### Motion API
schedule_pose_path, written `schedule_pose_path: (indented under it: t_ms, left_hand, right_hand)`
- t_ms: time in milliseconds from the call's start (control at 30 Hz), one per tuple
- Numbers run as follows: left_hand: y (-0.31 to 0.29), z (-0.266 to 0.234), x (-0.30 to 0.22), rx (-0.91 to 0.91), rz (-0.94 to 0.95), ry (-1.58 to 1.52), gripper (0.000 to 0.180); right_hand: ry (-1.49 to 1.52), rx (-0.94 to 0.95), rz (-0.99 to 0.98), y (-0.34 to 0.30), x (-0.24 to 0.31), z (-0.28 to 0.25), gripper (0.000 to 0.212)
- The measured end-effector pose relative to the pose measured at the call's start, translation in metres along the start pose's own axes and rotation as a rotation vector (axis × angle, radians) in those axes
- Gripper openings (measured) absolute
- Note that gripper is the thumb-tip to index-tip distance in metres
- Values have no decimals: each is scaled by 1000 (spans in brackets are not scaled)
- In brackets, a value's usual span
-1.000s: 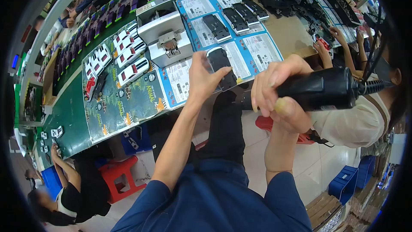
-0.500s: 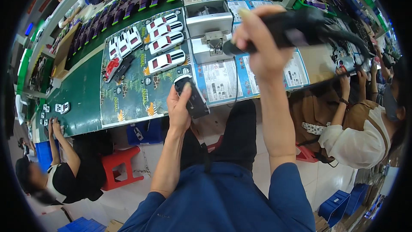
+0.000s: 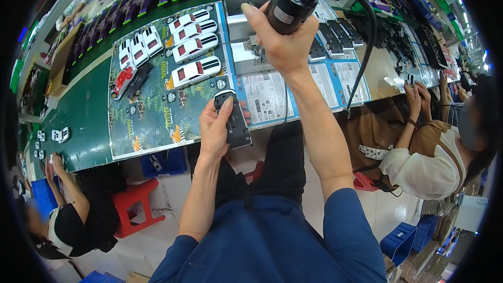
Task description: Assembling toy cars using a power screwdriver on a production line.
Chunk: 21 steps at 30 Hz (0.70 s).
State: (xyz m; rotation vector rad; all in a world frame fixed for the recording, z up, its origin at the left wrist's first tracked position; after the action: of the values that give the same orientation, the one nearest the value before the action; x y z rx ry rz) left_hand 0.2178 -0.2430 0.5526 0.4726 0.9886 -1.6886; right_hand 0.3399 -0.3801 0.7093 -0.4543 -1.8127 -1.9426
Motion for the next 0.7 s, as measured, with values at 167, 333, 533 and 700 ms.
schedule_pose_path:
  t_ms: [167, 333, 533, 700]
  left_hand:
    - [0, 3, 1, 12, -28, 21, 23]
    - [0, 5, 0, 2, -36, 50, 23]
    - [4, -7, 1, 50, -63, -51, 24]
    - [0, 2, -4, 80, -81, -2, 26]
  right_hand:
    - [72, -121, -70, 7, 5, -6, 13]
    - [-33, -24, 16, 9, -10, 1, 20]
    - [160, -19, 306, 3, -1, 5, 16]
    - [510, -122, 278, -25, 43, 17, 12]
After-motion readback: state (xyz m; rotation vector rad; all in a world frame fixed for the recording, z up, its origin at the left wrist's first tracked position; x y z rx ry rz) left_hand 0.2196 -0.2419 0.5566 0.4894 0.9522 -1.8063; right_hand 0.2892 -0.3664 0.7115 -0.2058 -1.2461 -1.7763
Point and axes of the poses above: each hand's wrist, its own y-axis towards the middle knuckle, its own z-axis out of the palm, x = y × z, the point moved 4 cm from there along y, towards the middle knuckle, and after that the axes turned 15 degrees about -z, right-handed, at the moved point
